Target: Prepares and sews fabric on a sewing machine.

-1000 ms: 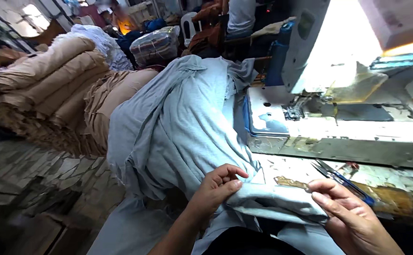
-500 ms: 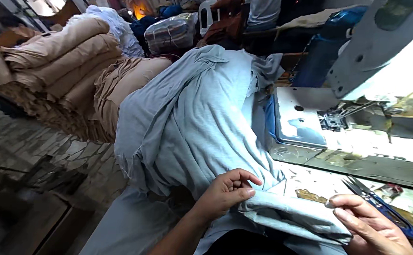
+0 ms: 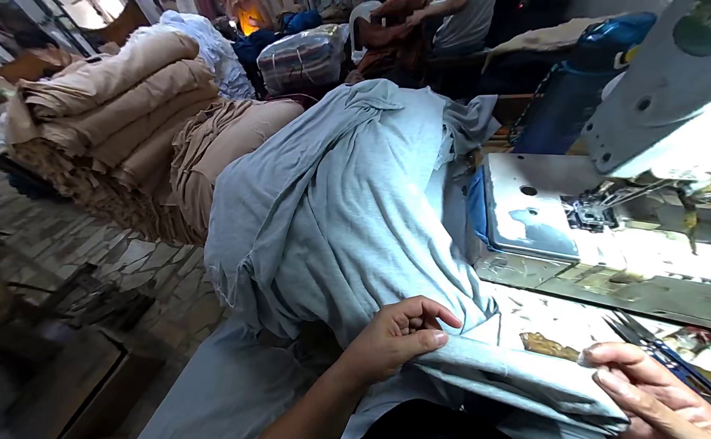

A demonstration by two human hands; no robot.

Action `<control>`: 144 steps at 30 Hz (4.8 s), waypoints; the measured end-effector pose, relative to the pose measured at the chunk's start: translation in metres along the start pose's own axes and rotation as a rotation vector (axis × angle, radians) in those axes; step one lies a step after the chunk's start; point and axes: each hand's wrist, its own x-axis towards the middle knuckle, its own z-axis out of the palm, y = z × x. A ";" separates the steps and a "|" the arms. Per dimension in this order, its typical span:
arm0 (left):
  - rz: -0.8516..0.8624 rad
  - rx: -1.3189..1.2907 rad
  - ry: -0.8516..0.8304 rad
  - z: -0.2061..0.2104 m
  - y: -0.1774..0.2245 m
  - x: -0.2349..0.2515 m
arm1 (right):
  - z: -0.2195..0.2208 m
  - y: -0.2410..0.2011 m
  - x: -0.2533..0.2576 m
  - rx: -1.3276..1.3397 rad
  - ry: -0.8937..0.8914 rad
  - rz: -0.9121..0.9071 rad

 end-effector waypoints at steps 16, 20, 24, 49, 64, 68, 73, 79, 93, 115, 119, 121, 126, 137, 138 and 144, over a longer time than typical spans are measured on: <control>0.011 0.009 0.011 -0.005 -0.002 -0.001 | 0.000 0.006 0.003 0.037 -0.004 0.037; -0.006 0.008 0.024 -0.005 -0.004 -0.001 | -0.001 0.007 0.004 0.031 0.009 0.038; 0.004 0.010 0.014 -0.007 -0.001 -0.003 | 0.002 0.004 0.005 0.022 -0.010 0.030; 0.030 0.018 0.012 -0.012 0.001 -0.018 | 0.010 0.007 0.000 0.058 -0.024 0.015; 0.064 0.169 -0.043 -0.004 0.013 -0.021 | 0.012 0.003 0.001 0.047 -0.059 -0.025; 0.052 0.181 -0.044 -0.004 0.014 -0.023 | 0.012 0.004 -0.002 0.072 -0.075 -0.040; 0.070 0.174 -0.073 -0.003 0.015 -0.023 | 0.011 0.002 -0.006 0.060 -0.070 -0.041; 0.070 0.214 -0.066 -0.004 0.014 -0.022 | 0.011 0.002 -0.006 0.059 -0.057 -0.033; 0.060 0.266 -0.038 -0.003 0.016 -0.021 | 0.011 0.000 -0.006 0.073 -0.066 -0.035; 0.023 0.107 -0.036 -0.014 0.014 -0.031 | 0.019 0.015 -0.004 0.054 -0.010 -0.004; -0.033 0.058 0.033 -0.015 0.013 -0.032 | 0.019 0.017 -0.006 0.020 -0.002 -0.003; -0.088 -0.037 0.056 -0.013 0.013 -0.031 | 0.018 0.016 -0.008 0.000 -0.005 0.000; -0.086 -0.051 0.021 -0.005 0.011 -0.024 | 0.010 0.012 -0.013 0.004 0.006 -0.023; 0.015 0.269 0.011 0.007 0.013 -0.021 | 0.007 0.009 -0.021 0.013 0.035 -0.034; 0.034 0.301 0.021 0.007 0.014 -0.021 | 0.007 0.010 -0.020 0.000 0.043 -0.050; 0.125 0.460 0.091 0.005 0.025 -0.016 | 0.008 0.010 -0.007 -0.248 0.011 -0.262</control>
